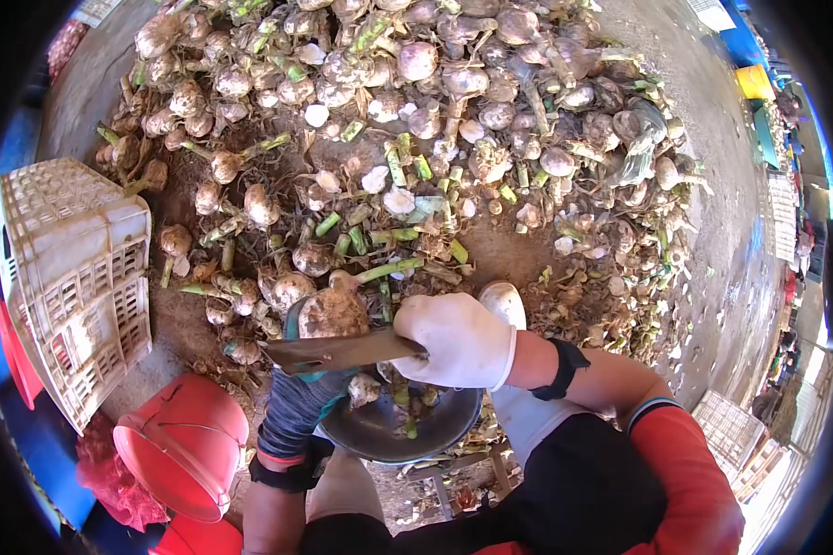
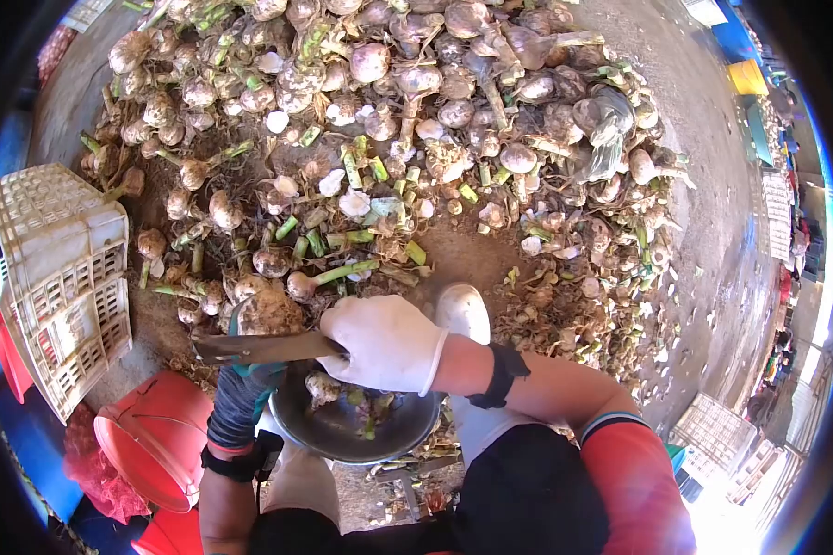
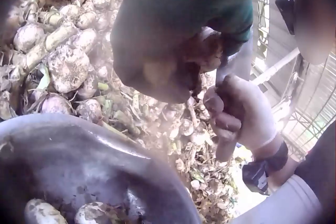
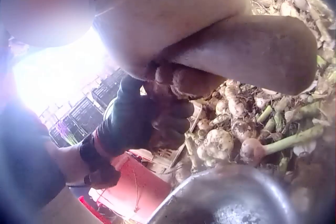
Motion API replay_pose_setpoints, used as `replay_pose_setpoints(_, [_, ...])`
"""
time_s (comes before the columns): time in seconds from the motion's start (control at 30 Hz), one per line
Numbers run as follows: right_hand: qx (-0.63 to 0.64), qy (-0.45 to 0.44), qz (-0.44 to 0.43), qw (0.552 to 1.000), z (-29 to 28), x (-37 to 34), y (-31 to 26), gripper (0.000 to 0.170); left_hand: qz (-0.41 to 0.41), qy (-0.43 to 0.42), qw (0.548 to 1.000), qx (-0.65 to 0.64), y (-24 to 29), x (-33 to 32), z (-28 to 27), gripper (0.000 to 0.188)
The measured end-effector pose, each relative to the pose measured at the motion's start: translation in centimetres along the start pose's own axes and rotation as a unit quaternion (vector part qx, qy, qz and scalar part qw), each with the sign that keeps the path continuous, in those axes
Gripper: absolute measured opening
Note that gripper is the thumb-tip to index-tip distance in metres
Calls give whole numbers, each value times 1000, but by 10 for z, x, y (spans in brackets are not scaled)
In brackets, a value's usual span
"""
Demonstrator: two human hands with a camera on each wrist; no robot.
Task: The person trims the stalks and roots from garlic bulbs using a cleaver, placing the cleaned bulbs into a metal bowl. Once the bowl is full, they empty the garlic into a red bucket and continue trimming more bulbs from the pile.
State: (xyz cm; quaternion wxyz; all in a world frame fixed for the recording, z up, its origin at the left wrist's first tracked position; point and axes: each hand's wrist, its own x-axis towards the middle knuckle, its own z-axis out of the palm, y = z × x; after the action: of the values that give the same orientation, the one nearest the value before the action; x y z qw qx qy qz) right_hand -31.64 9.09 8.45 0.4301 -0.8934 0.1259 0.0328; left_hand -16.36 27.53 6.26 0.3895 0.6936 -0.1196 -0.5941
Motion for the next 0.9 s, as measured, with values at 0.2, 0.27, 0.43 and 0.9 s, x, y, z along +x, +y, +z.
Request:
replay_pose_setpoints(0.2, [-28,19,-27,999,3,-4,2,22,405,77,725,552,-26,-1,5,58])
replay_pose_setpoints(0.27, [-33,23,-28,999,11,-4,13,22,244,88,935,243,-30,-4,14,46])
replay_pose_setpoints(0.43, [-16,68,-46,997,28,-6,25,22,197,38,950,240,-12,-8,20,33])
replay_pose_setpoints(0.9, [-14,89,-110,990,39,1,38,24,428,91,744,505,-27,-17,10,24])
